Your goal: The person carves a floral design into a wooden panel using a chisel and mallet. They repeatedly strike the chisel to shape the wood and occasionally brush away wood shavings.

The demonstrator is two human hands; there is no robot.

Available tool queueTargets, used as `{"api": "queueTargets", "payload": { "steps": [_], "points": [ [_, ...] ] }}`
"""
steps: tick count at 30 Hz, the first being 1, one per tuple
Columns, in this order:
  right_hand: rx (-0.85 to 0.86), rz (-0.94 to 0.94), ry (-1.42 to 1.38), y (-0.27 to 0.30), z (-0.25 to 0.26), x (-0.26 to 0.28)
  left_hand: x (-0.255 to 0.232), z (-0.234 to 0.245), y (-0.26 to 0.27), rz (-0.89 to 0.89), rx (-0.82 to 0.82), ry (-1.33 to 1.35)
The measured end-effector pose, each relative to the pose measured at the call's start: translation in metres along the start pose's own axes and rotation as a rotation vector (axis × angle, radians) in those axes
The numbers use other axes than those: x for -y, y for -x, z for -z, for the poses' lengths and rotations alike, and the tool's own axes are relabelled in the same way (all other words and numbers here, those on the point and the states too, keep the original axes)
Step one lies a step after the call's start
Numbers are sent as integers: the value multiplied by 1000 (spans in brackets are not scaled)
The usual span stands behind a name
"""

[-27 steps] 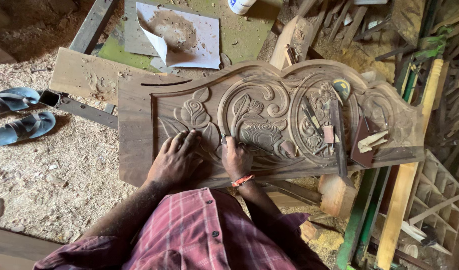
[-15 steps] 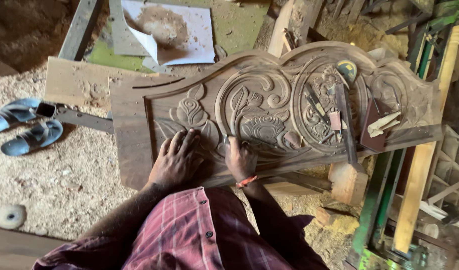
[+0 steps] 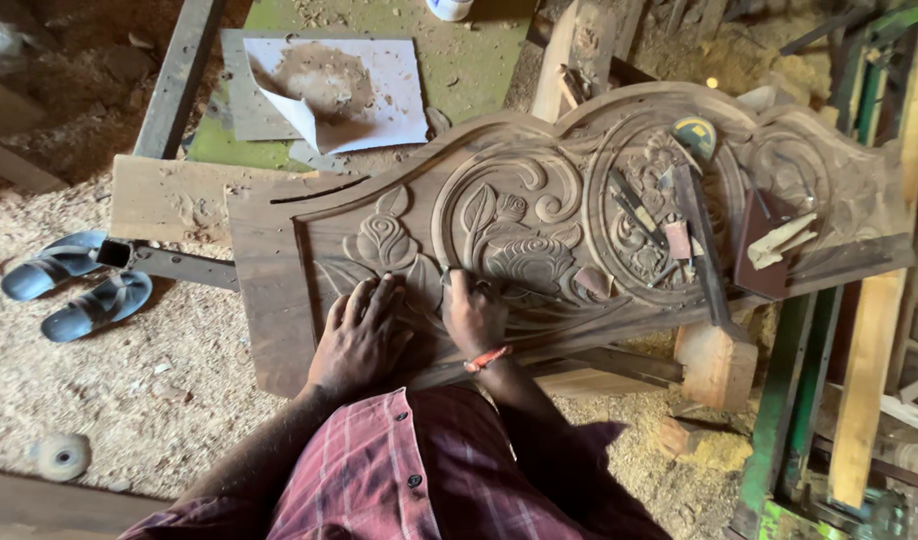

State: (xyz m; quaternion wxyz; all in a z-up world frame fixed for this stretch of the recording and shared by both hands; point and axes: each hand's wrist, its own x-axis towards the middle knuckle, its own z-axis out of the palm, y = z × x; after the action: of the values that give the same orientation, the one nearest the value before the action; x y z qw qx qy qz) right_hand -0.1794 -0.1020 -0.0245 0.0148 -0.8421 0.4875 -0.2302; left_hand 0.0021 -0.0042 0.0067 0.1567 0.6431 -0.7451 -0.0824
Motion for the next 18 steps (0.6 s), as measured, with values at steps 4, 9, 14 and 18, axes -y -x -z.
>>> {"api": "queueTargets", "payload": {
  "steps": [4, 9, 14, 18],
  "points": [
    [45, 33, 32, -25, -14, 6, 0, -3, -1, 16, 26, -12],
    [226, -70, -5, -31, -22, 3, 2, 0, -3, -16, 48, -42],
    [-75, 20, -89, 0, -17, -9, 1, 1, -5, -22, 43, -32],
    [49, 1, 26, -22, -34, -4, 1, -2, -5, -22, 46, -41]
  ]
}}
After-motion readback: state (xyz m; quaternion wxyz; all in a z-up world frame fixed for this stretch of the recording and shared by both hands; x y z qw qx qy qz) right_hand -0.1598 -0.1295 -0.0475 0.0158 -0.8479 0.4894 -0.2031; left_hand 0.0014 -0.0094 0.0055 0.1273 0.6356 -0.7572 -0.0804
